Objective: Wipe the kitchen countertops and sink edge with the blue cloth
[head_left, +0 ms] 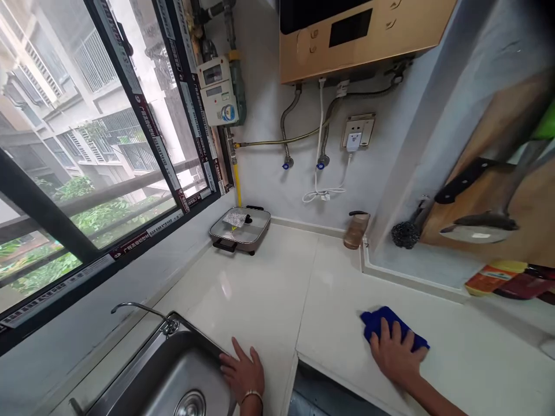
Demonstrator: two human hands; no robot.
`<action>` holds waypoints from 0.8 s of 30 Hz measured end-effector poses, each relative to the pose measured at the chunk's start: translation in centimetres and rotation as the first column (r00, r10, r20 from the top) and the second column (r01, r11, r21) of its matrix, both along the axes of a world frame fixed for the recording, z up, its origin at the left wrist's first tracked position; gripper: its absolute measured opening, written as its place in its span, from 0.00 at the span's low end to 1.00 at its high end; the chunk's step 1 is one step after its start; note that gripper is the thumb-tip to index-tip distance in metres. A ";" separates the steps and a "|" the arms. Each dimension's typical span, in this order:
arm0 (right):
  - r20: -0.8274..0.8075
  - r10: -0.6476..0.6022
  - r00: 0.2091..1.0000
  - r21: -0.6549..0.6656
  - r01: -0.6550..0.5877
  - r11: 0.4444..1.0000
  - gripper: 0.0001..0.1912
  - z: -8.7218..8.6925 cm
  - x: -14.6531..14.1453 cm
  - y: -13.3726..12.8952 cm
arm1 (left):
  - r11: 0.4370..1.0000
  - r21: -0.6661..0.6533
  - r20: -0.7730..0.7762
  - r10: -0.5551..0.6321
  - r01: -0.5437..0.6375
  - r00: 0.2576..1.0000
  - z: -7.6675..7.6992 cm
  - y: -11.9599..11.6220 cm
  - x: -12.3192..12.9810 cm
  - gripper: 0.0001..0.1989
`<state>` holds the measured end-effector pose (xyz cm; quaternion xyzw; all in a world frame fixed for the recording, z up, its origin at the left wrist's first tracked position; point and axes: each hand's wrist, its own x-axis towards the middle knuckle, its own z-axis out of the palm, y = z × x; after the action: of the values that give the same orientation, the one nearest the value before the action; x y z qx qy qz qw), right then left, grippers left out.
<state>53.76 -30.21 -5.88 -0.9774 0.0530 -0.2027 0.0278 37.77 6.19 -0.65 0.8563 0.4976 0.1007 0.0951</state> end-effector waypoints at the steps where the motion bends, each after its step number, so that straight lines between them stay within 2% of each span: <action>1: -0.028 0.006 1.000 -0.009 -0.006 1.000 0.35 0.4 0.9 1.7 | 1.000 0.014 -0.005 0.001 -0.001 1.000 0.0 -0.3 0.1 0.31; 4: -0.130 0.052 0.990 -0.033 -0.057 0.998 0.34 1.8 3.9 6.9 | 1.000 0.027 -0.033 -0.009 0.010 0.999 -0.1 -0.6 0.0 0.31; 9: -0.249 0.195 0.949 -0.059 -0.216 0.975 0.34 4.1 8.4 16.9 | 1.000 0.001 -0.102 -0.014 0.015 0.995 -0.4 -0.1 -0.3 0.32; 15: -0.306 0.383 0.872 0.013 -0.399 0.917 0.35 6.0 11.5 27.9 | 0.982 -0.186 -0.065 -0.039 0.026 0.997 -0.2 0.3 -0.8 0.34; 19: -0.277 0.561 0.780 0.101 -0.557 0.824 0.36 7.0 11.2 32.9 | 0.982 -0.186 -0.067 -0.050 0.037 0.996 -0.2 0.4 -1.1 0.34; 24: -0.270 0.773 0.573 0.245 -0.736 0.631 0.36 8.6 8.6 36.7 | 0.972 -0.235 -0.069 -0.033 0.016 0.997 0.1 0.4 -1.4 0.34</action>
<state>62.38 6.54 2.67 -0.9226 -0.3540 0.0092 0.1530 36.34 6.55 -0.59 0.8483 0.4984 0.0092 0.1787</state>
